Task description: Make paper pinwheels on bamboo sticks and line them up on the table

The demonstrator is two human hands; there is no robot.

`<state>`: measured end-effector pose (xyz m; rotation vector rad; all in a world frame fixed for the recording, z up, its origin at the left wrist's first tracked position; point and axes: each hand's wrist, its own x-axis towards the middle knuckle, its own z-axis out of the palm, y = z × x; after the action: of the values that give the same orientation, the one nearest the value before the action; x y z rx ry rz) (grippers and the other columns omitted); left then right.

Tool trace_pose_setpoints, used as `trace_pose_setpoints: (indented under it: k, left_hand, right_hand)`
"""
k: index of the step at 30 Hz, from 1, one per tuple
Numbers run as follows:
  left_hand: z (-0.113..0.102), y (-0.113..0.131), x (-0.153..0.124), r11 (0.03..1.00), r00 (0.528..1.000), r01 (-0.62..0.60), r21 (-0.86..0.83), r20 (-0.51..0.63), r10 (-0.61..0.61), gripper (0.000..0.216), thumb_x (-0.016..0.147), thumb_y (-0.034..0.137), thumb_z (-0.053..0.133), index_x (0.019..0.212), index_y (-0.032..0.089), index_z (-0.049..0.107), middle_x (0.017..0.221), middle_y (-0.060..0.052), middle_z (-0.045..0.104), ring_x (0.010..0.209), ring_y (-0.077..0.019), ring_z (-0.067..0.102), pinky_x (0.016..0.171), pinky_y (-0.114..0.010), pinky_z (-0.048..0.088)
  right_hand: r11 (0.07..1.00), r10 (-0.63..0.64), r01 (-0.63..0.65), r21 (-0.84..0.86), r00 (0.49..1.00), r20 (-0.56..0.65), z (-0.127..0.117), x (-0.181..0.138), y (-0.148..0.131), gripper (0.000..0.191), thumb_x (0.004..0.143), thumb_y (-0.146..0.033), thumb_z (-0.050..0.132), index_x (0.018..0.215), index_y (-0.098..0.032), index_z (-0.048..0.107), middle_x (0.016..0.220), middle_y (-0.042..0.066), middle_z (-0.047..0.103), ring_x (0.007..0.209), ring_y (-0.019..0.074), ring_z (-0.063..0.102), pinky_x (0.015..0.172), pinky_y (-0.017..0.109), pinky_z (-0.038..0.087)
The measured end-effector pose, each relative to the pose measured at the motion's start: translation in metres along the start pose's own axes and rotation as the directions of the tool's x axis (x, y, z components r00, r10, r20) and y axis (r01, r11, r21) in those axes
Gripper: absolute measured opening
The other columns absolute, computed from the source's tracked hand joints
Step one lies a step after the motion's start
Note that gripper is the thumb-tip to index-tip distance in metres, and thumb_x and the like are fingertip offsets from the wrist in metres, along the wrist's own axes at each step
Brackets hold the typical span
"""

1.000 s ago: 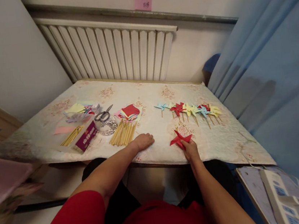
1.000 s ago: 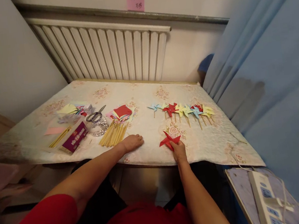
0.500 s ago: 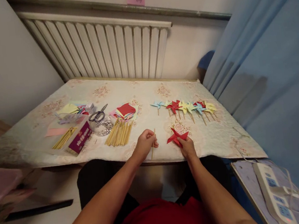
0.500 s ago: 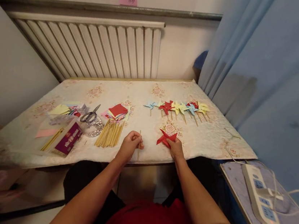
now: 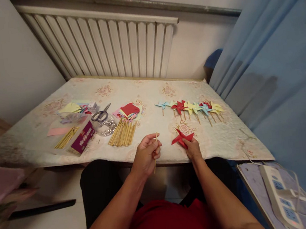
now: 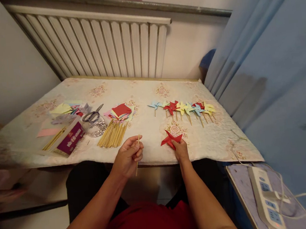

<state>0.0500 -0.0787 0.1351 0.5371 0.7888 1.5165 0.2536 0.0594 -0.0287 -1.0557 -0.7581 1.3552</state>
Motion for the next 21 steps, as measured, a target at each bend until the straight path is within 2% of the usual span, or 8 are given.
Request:
trace_pose_setpoints:
  k: [9,21]
  left_hand:
    - [0.0036,-0.0003,-0.0033,1.0,0.998,0.003,0.0,-0.068,-0.003,0.036,0.062,0.017,0.076,0.094,0.016,0.059,0.071,0.002,0.058,0.049,-0.0029,0.043,0.044,-0.016,0.021]
    - [0.0044,0.0012,-0.0068,1.0,0.998,0.007,-0.009,-0.056,-0.007,0.036,0.064,0.019,0.077,0.095,0.016,0.059,0.071,0.001,0.057,0.051,-0.0033,0.044,0.044,-0.016,0.023]
  right_hand:
    - [0.999,0.023,-0.023,0.031,1.0,0.006,0.0003,-0.0007,-0.0014,0.028,0.056,-0.017,0.08,0.082,-0.016,0.068,0.087,0.004,0.075,0.077,0.0177,0.069,0.075,0.033,0.06]
    - [1.0,0.015,-0.015,0.014,1.0,-0.002,0.0006,-0.0009,-0.0018,0.028,0.057,-0.018,0.079,0.082,-0.016,0.068,0.088,0.005,0.076,0.074,0.0168,0.068,0.074,0.033,0.06]
